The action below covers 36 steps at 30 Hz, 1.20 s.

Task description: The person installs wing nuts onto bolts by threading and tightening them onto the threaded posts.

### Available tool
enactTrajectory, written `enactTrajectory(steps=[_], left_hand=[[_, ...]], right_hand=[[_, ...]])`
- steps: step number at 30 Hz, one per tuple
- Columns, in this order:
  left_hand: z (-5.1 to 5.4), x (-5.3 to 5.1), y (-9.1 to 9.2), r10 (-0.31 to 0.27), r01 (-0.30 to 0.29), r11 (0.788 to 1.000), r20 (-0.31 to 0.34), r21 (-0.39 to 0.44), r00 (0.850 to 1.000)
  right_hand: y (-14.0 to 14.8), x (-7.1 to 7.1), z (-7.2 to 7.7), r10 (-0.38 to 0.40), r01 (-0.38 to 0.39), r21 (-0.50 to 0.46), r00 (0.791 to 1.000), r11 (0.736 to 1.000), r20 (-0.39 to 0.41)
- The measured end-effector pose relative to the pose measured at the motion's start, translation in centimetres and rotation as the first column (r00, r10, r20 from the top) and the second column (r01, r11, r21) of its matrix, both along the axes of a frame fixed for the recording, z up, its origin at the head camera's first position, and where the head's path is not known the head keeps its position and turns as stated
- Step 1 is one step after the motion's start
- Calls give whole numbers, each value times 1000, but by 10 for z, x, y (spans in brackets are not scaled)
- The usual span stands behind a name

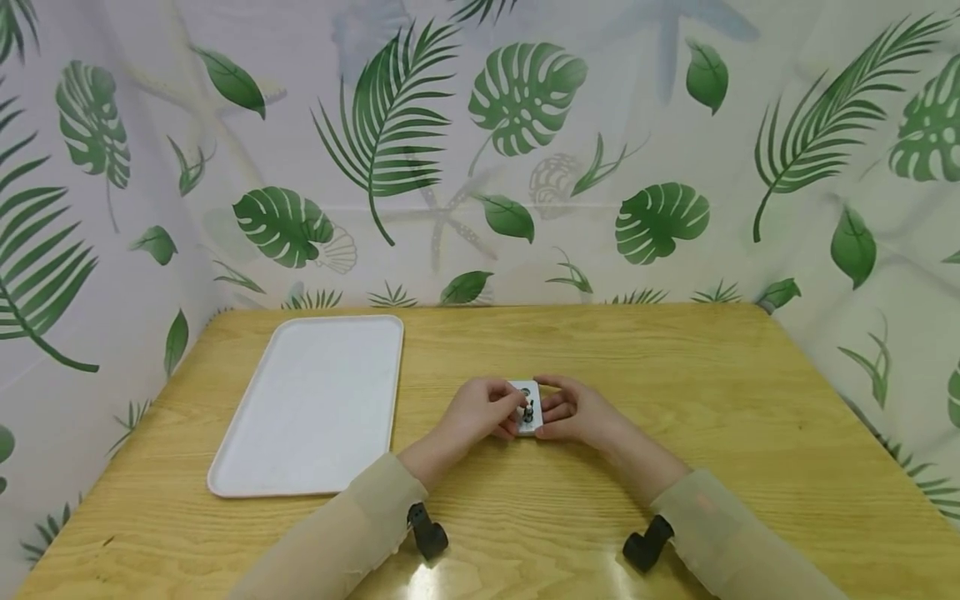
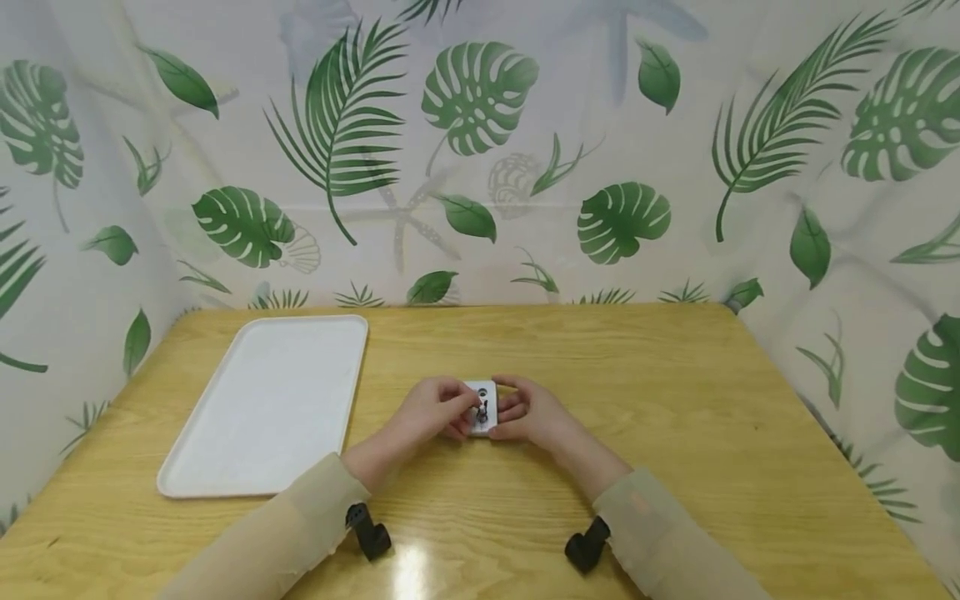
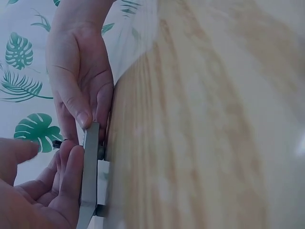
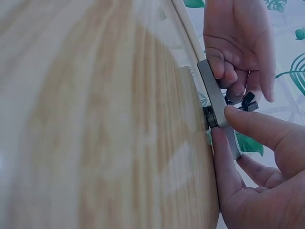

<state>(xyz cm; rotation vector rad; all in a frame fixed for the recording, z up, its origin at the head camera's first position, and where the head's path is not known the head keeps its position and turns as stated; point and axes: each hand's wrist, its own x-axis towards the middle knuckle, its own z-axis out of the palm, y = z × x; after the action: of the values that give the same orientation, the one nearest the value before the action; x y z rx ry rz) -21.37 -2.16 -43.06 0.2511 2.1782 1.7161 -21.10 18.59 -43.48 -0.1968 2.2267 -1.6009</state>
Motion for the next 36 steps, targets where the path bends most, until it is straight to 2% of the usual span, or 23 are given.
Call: enactTrajectory(steps=[8,15,20,25,36], left_hand=[[2,-1,0,-6,6,1000,12,-26,1000],[4,1,0,-18,16,999,-34,-52,999],[2,1,0,-5,3,998,-35,-62,999],[1,3,0,12,-14,998,-25,-55,1000],[0,1,1,-1,1,999,-20,-38,1000]], right_hand=[[1,-1,1,11,-12,10,1000,1000,1],[1,-1,1,8,-8,1,1000,1000,2],[1,0,-1,9,-9,0,1000,1000,2],[0,1,-3,3,-3,12,1000,1000,-3],[1,1,-2,-1,1,4,1000,1000,0]])
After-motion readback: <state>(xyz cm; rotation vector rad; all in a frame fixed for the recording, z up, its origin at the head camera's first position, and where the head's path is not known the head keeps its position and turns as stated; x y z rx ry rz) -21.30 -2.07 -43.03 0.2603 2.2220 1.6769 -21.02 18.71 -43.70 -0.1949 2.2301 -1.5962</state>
